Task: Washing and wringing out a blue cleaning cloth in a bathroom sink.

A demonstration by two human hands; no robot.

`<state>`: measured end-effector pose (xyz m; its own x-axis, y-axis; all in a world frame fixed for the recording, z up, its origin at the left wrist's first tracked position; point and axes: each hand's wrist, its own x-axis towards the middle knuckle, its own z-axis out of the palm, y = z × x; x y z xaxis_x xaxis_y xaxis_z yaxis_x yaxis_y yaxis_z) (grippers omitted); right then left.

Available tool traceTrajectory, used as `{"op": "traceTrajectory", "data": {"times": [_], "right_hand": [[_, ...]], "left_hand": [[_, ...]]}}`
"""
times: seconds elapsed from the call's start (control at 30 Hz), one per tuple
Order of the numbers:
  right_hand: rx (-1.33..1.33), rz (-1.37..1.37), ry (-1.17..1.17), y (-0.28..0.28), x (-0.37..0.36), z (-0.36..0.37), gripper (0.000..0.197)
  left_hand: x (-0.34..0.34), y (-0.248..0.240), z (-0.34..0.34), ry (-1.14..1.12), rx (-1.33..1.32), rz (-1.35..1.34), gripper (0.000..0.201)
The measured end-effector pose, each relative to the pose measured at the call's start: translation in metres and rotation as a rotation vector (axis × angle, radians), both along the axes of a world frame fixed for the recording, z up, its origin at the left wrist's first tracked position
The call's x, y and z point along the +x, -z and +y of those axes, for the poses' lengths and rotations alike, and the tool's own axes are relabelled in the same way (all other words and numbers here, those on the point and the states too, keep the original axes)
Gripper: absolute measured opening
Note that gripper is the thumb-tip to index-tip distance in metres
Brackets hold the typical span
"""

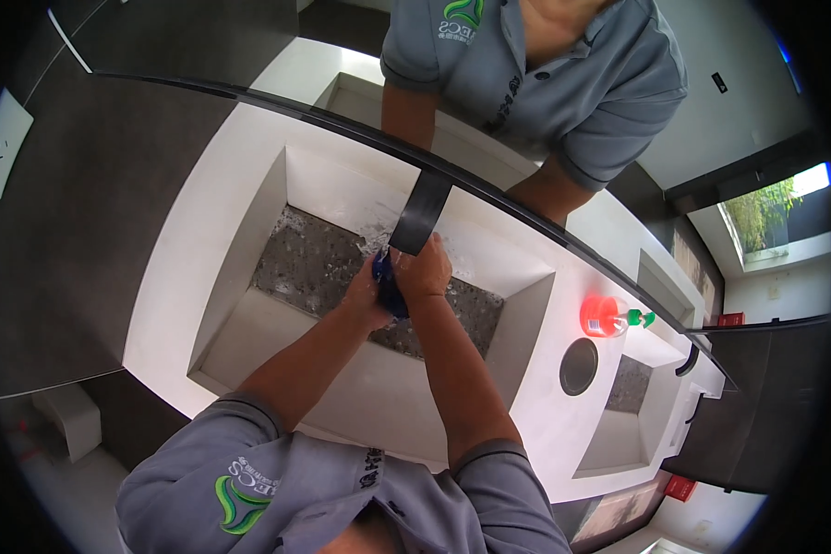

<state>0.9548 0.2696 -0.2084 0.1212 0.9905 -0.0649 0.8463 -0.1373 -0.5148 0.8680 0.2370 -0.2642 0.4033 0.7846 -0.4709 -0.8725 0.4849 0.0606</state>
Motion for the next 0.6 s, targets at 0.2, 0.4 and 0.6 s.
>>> {"op": "traceTrajectory", "data": {"times": [0.2, 0.4, 0.6], "right_hand": [[0.061, 0.113, 0.123, 0.007, 0.004, 0.001, 0.038], [0.056, 0.299, -0.027, -0.020, 0.000, -0.007, 0.036], [0.066, 0.423, -0.300, -0.004, 0.002, -0.007, 0.038]], "left_hand": [[-0.028, -0.011, -0.004, 0.051, -0.055, 0.253, 0.037], [-0.083, -0.003, -0.021, 0.245, 0.106, 0.676, 0.058], [-0.099, 0.027, -0.036, 0.088, 0.224, 0.891, 0.058]]}}
